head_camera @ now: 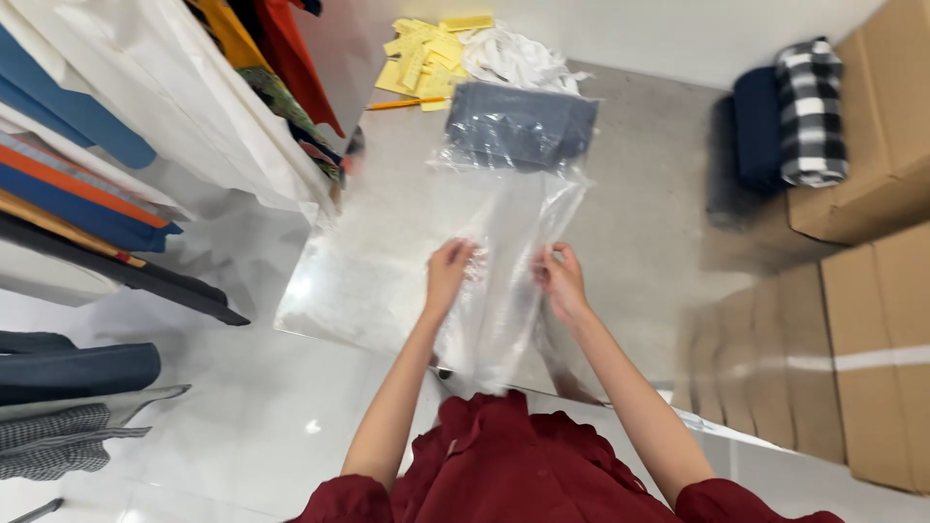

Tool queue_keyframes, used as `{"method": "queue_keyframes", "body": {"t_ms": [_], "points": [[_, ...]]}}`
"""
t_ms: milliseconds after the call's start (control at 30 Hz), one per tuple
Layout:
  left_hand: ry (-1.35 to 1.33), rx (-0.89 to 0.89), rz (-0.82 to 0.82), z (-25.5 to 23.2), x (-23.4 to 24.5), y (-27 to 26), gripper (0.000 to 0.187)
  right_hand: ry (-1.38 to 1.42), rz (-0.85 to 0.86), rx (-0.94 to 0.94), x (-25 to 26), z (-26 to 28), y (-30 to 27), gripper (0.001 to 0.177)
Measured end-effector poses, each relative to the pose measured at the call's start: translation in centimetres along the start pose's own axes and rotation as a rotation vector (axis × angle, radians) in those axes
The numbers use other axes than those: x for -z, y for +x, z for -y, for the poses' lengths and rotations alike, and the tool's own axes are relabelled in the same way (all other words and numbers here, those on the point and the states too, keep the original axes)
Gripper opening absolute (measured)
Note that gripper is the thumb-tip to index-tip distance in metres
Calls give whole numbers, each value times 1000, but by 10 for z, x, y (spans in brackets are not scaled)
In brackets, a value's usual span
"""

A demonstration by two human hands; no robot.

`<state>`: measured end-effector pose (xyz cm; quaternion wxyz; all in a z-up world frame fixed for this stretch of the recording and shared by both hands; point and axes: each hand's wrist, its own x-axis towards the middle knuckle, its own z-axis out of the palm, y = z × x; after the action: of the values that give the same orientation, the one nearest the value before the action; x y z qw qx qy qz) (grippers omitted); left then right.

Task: The person wraps folded jeans and a checkered cloth in plastic bags on a metal table. They then place the wrapped jeans into a cardboard box and close the flaps.

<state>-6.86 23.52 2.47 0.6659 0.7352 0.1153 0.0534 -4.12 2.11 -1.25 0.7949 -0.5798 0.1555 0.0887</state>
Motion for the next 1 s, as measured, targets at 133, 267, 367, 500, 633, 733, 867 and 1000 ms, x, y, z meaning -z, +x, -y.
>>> {"method": "queue_keyframes", "body": {"t_ms": [133, 267, 367, 500, 633, 733, 867, 1000], "points": [[-126, 122, -135, 65, 27, 22, 24, -155, -226, 95, 108, 6, 20, 10], [167, 135, -143, 97, 73, 43, 17, -348, -407, 184, 222, 11, 48, 15], [378, 103, -103, 93, 87, 63, 8, -406, -415, 197, 260, 22, 48, 16], [732, -108, -322, 46, 67, 54, 39, -415, -322, 195, 255, 37, 27, 21], [761, -63, -296, 3, -2, 27, 65, -419, -241, 254, 230, 50, 6, 32], [445, -259, 14, 31, -60, 42, 37, -462, -146, 310, 195, 71, -20, 32], [185, -497, 378, -34, -131, 21, 40, -544, -4, 354, 157, 96, -44, 25], [158, -502, 463, -61, -174, 36, 30, -691, 26, 360, 132, 114, -55, 23]]}}
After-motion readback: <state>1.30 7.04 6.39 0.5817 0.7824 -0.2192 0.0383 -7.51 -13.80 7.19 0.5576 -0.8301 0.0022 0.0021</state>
